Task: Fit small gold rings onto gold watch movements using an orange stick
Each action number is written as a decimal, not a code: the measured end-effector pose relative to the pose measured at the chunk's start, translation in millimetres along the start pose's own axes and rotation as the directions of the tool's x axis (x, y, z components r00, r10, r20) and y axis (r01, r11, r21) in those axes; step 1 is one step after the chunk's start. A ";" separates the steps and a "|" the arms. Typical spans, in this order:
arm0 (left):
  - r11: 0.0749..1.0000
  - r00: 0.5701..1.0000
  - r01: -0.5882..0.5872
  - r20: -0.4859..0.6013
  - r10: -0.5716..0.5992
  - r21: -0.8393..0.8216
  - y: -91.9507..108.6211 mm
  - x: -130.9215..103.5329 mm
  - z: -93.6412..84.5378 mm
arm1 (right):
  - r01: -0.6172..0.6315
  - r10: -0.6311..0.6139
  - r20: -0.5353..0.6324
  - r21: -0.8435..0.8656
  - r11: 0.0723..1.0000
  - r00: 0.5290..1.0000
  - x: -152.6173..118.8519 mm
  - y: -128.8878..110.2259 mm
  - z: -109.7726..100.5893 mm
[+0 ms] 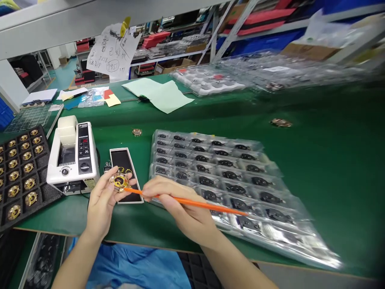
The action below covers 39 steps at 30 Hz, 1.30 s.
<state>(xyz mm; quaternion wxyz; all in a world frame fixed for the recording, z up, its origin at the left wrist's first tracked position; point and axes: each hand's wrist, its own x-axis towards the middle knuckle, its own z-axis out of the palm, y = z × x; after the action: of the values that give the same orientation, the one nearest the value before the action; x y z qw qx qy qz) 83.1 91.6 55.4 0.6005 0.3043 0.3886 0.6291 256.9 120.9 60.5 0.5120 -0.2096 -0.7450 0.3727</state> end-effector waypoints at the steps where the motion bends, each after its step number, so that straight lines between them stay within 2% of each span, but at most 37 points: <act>1: 1.000 1.000 -0.003 0.002 0.002 0.008 -0.1 -1.1 1.0 | -0.010 0.009 -0.018 -0.014 1.000 1.000 0.2 2.1 1.0; 6: 0.996 0.999 -0.033 0.015 0.031 0.081 -3.2 -4.1 2.1 | -0.066 0.066 -0.058 -0.003 0.998 0.996 1.9 9.5 3.0; 10: 0.997 0.998 -0.015 0.068 0.010 0.074 -2.9 -4.0 -0.1 | -0.083 0.081 0.019 0.071 0.994 0.996 2.1 15.0 0.4; 18: 0.998 0.995 0.038 0.085 -0.043 0.050 5.3 -4.4 -3.0 | -0.011 -0.021 0.182 0.170 0.985 0.983 4.7 21.4 -8.7; 24: 0.996 0.994 0.059 0.089 -0.064 0.062 7.0 -5.4 -5.1 | 0.010 -0.057 0.239 0.194 0.981 0.969 5.8 24.9 -13.3; 29: 0.993 0.995 0.083 0.047 -0.087 0.079 3.1 -4.4 -7.4 | 0.026 -0.087 0.274 0.219 0.975 0.958 6.1 26.0 -11.9; 31: 0.993 0.996 0.087 0.017 -0.089 0.084 1.8 -3.4 -7.1 | 0.013 -0.065 0.237 0.217 0.976 0.969 5.2 25.5 -10.4; 34: 0.992 0.997 0.074 -0.030 -0.071 0.101 0.1 -3.0 -5.2 | -0.052 0.039 0.069 0.208 0.977 0.997 3.2 25.9 -6.0; 39: 0.994 0.998 0.037 -0.063 -0.031 0.102 -7.8 -5.1 0.0 | -0.228 0.259 -0.156 0.191 0.955 0.953 0.2 30.2 8.9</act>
<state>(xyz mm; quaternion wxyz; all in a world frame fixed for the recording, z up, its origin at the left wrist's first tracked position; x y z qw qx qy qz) 87.6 86.4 49.1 0.5823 0.3089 0.4440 0.6070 246.6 137.2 35.6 0.5430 -0.2883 -0.6293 0.4754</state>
